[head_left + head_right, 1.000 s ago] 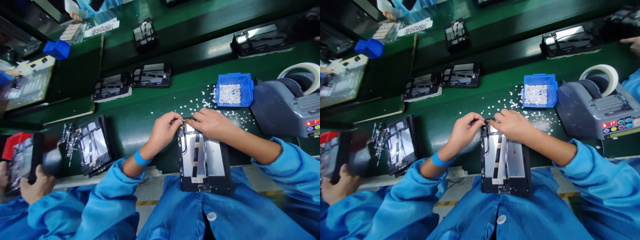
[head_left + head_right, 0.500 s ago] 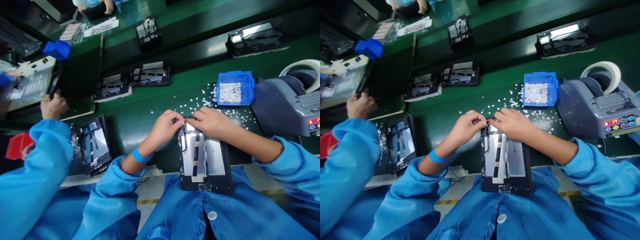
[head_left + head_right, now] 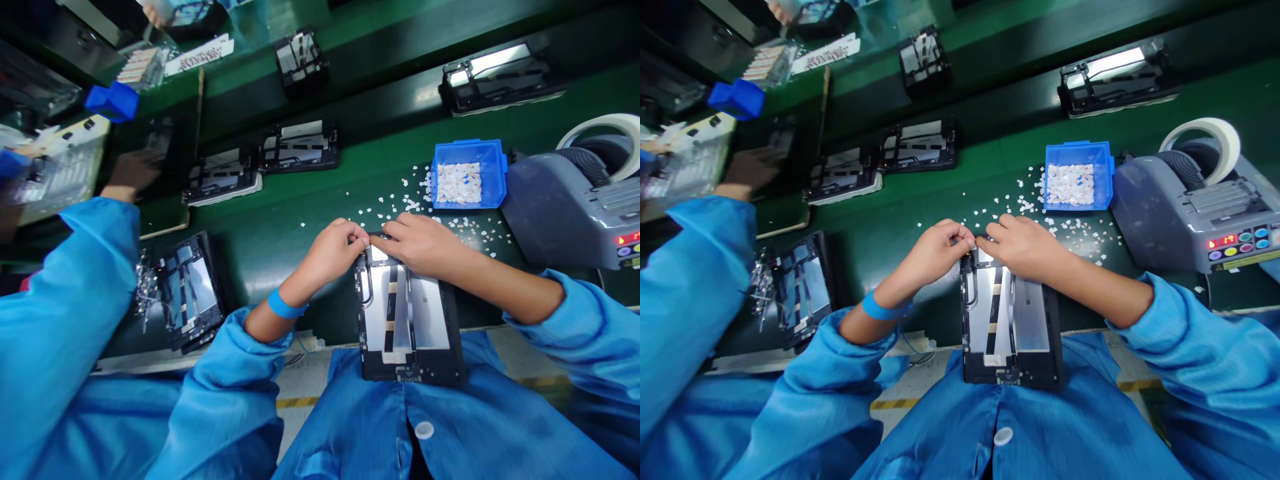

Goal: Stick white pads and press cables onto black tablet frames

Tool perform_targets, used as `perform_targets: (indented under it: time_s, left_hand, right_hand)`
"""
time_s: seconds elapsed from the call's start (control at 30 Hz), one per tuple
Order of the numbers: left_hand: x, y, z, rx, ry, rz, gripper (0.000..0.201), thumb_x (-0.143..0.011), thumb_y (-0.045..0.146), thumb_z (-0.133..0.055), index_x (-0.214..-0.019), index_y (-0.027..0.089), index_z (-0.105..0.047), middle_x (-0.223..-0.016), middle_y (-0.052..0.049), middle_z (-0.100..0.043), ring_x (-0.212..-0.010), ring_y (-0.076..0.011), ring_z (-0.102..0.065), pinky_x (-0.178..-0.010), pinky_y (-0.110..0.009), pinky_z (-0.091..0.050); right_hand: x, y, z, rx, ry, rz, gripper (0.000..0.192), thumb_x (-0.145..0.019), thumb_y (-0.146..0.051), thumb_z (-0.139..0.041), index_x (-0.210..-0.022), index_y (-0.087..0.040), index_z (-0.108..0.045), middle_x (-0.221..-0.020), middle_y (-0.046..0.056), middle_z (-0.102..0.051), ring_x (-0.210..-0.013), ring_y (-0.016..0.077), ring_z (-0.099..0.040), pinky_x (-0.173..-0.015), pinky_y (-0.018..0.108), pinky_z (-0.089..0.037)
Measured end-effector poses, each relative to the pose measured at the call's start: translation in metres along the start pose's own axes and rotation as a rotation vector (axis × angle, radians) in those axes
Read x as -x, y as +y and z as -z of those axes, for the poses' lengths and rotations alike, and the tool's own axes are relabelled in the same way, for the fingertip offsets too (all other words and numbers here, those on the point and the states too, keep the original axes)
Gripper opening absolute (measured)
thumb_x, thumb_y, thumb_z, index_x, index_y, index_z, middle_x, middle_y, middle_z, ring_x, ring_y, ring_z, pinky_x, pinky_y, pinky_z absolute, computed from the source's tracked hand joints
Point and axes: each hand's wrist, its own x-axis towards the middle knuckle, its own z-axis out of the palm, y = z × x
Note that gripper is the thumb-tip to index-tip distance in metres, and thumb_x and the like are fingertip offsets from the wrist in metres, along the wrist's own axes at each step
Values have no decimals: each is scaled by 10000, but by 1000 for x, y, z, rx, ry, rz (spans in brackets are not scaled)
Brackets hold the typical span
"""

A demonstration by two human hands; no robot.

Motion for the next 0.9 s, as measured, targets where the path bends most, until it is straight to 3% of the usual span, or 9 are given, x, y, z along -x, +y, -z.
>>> perform_targets:
  time_s: [0.27,0.9]
  left_hand:
    - [-1,1,4,-41,-47,-5,142,-929,183,-602,-817,186,-690,-858,-30,-670,-858,-199,-618,-792,-328,-486]
    - [8,-5,-15,-6,114,38,90,-912,151,-620,-876,192,-691,-891,-25,-637,-904,-194,-596,-834,-327,-485]
  right_hand:
    - [0,0,0,-9,-4,-2,325,-1052,-137,-460,-1245,-164,-720,-907,92,-627,-847,226,-407,-681,357,-229]
    - [0,-2,1,-40,-8,-22,325,-1046,-153,-466,-1249,-168,-720,-929,101,-635,-863,230,-417,-687,356,-233]
